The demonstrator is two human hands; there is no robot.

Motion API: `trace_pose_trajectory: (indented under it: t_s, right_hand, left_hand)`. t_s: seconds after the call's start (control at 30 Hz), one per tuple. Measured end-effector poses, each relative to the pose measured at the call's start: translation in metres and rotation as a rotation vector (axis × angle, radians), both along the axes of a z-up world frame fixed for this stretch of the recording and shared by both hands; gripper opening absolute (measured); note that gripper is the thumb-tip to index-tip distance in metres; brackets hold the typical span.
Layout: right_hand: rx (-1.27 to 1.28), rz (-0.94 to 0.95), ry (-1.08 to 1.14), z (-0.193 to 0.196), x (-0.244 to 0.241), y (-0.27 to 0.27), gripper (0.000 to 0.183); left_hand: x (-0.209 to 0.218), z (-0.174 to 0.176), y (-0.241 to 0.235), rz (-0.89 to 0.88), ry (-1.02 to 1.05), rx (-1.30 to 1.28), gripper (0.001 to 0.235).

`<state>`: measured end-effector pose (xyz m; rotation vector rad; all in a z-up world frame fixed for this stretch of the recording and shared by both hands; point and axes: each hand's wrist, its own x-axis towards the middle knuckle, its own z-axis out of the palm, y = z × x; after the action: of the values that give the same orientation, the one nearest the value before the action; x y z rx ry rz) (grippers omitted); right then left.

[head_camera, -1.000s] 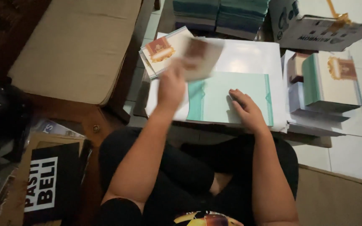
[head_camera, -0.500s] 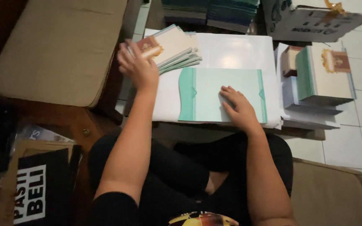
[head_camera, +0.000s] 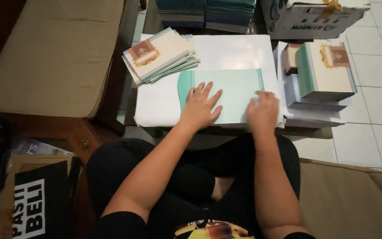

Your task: Folding printed cards and inserting them into decorative folders or envelopes.

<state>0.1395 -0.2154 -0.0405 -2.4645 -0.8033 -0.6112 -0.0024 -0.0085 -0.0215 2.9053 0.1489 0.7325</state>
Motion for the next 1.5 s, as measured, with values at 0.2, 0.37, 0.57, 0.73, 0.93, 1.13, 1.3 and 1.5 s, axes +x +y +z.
trace_pose_trajectory:
  t_s: [0.2, 0.37, 0.57, 0.73, 0.93, 1.13, 1.3, 1.5]
  right_hand:
    - [-0.238, -0.192, 0.425, 0.034, -0.014, -0.009, 0.054]
    - [0.01, -0.091, 0.589, 0.071, -0.021, -0.013, 0.051]
    - [0.223, 0.451, 0.475, 0.122, -0.077, 0.013, 0.062]
    - [0.048, 0.564, 0.303, 0.115, -0.116, 0.045, 0.071]
    - [-0.02, 0.556, 0.191, 0.106, -0.114, 0.044, 0.074]
    - [0.109, 0.371, 0.087, 0.131, -0.116, 0.03, 0.09]
    - [0.039, 0.421, -0.013, 0.077, -0.085, 0.041, 0.045]
    - [-0.412, 0.378, 0.17, 0.018, -0.059, 0.036, 0.052]
  left_hand:
    - [-0.001, 0.01, 0.0, -0.028, 0.137, -0.044, 0.052]
    - [0.005, 0.003, -0.006, 0.03, 0.188, -0.107, 0.047]
    - [0.019, -0.004, 0.002, -0.007, 0.13, -0.394, 0.029]
    - [0.017, -0.003, 0.029, -0.202, -0.019, -1.205, 0.048]
    - [0.018, 0.003, 0.031, -0.217, 0.003, -1.316, 0.038]
    - [0.015, 0.01, 0.03, -0.154, 0.018, -1.283, 0.035]
    - [-0.023, 0.081, 0.014, 0.024, -0.054, -1.176, 0.093]
    - [-0.004, 0.038, 0.004, 0.084, 0.264, -0.179, 0.068]
